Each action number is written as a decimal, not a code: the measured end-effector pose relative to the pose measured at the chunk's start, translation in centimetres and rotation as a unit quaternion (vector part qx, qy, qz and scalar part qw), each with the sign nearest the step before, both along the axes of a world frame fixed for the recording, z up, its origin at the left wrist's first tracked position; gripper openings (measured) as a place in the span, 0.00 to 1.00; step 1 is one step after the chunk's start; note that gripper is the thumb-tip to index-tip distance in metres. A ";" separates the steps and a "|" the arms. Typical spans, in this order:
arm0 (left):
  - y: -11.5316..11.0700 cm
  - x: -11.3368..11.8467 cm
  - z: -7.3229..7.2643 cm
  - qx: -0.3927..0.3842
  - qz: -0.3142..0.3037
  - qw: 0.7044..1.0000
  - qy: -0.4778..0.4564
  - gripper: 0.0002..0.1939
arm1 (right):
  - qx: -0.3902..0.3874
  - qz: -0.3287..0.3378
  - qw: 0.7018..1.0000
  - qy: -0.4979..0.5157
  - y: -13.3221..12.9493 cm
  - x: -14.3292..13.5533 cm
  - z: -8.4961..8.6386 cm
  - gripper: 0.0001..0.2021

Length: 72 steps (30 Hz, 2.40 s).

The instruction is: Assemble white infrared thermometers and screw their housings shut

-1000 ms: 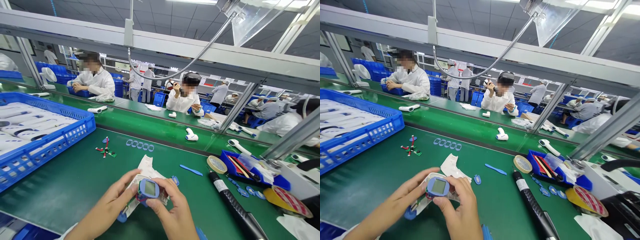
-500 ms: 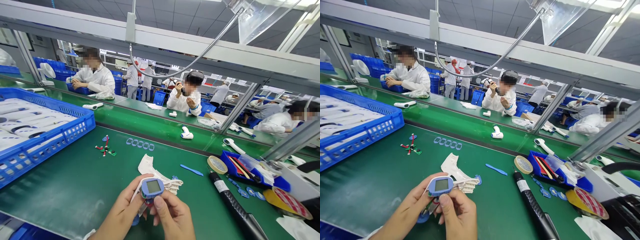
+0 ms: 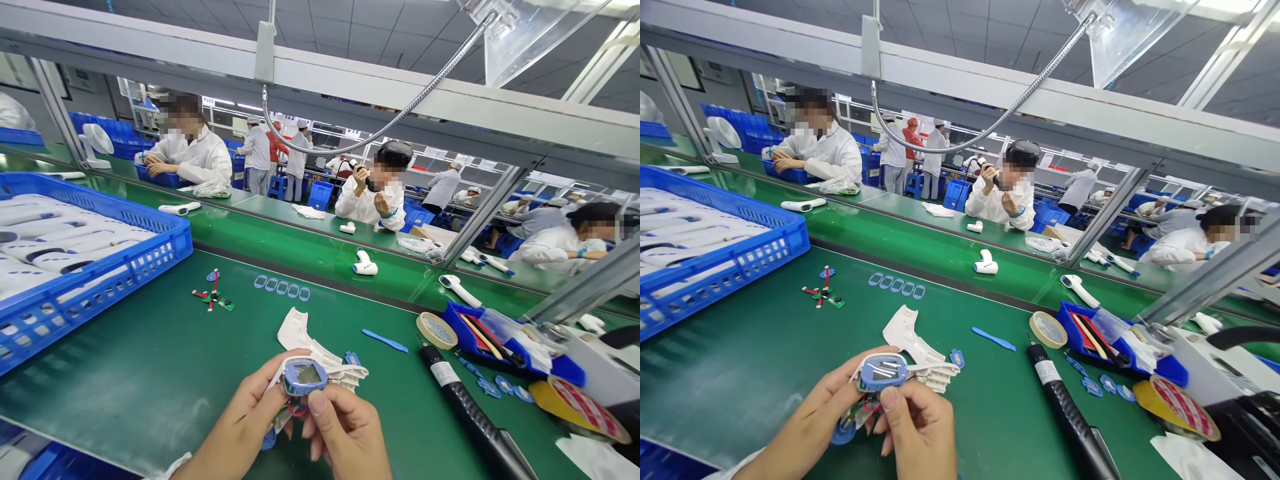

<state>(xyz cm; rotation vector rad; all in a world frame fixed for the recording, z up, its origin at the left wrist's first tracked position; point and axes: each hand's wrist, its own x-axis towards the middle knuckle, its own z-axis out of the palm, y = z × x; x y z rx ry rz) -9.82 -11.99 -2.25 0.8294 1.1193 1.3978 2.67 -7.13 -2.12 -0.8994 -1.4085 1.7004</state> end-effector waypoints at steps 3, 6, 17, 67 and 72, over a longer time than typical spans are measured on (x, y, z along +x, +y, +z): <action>-0.1 -0.1 0.0 0.006 0.005 1.000 -0.011 0.23 | -0.015 0.018 1.000 0.007 0.0 -0.1 0.0 0.24; -0.3 -0.5 -0.3 0.036 -0.026 0.999 0.015 0.24 | -0.014 0.032 0.999 -0.006 0.0 0.0 -0.1 0.25; 0.3 -0.6 -0.2 0.037 0.013 0.983 0.178 0.18 | 0.034 0.088 0.989 -0.118 0.2 0.6 -0.9 0.25; 6.5 -6.8 2.3 -0.036 -0.049 0.993 0.104 0.17 | 0.078 0.158 0.984 -0.037 9.5 5.2 0.3 0.19; 6.9 -6.0 0.5 -0.010 -0.058 0.997 0.053 0.21 | 0.027 0.214 0.975 -0.043 8.9 4.0 -1.2 0.21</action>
